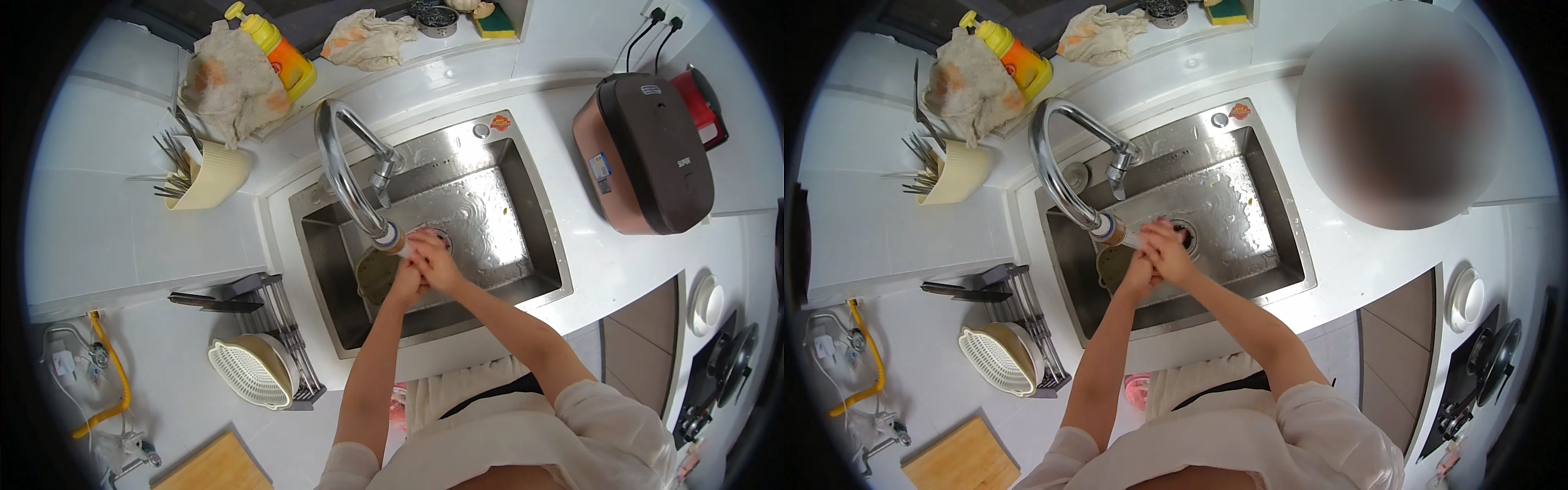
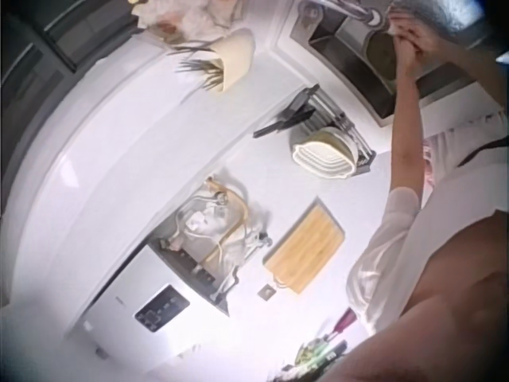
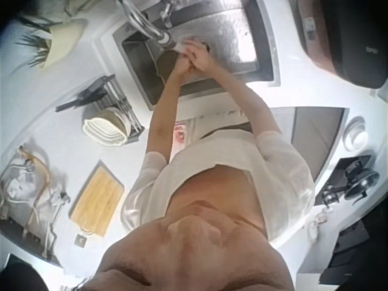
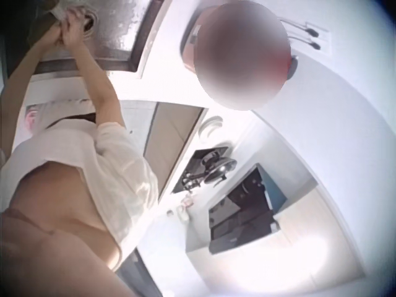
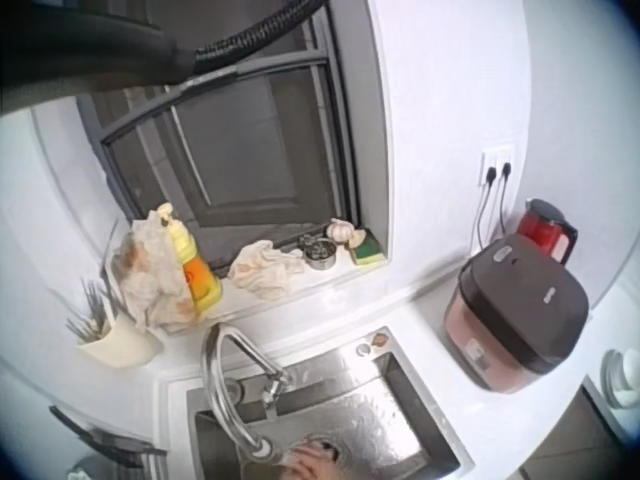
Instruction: The person washes several dishes in a kitchen sink using a cloth and running water. They scrub and rinse a white bowl, a small white plate, a larger white plate, and a yellowish bowl, then place the cleaned items on the countertop.
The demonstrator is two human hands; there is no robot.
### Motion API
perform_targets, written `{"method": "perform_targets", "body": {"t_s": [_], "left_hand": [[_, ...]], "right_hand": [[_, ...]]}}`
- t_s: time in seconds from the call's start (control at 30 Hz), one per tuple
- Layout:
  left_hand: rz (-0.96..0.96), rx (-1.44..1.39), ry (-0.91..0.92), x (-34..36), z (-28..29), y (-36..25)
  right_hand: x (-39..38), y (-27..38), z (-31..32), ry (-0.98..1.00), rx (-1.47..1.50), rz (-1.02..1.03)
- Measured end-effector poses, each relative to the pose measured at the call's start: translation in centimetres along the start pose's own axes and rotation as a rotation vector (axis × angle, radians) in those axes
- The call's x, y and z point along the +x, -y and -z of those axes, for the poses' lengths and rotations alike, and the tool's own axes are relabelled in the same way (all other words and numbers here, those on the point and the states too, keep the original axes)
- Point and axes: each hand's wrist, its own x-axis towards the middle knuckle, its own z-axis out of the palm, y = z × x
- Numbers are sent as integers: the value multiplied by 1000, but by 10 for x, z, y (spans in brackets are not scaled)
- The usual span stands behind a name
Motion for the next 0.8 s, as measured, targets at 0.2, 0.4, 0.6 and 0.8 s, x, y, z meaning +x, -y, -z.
{"method": "perform_targets", "body": {"t_s": [0.2,0.4,0.6,0.8], "left_hand": [[-55,259,19,-23,-18,6],[-1,91,-67,-11,-11,-6],[-5,185,-6,-22,-15,-10],[-114,157,136,-30,1,-13]], "right_hand": [[26,-18,8,-7,257,-348],[7,-6,-1,-72,292,-231],[14,-9,-2,-140,-2,-65],[51,-10,6,-70,493,-679]]}}
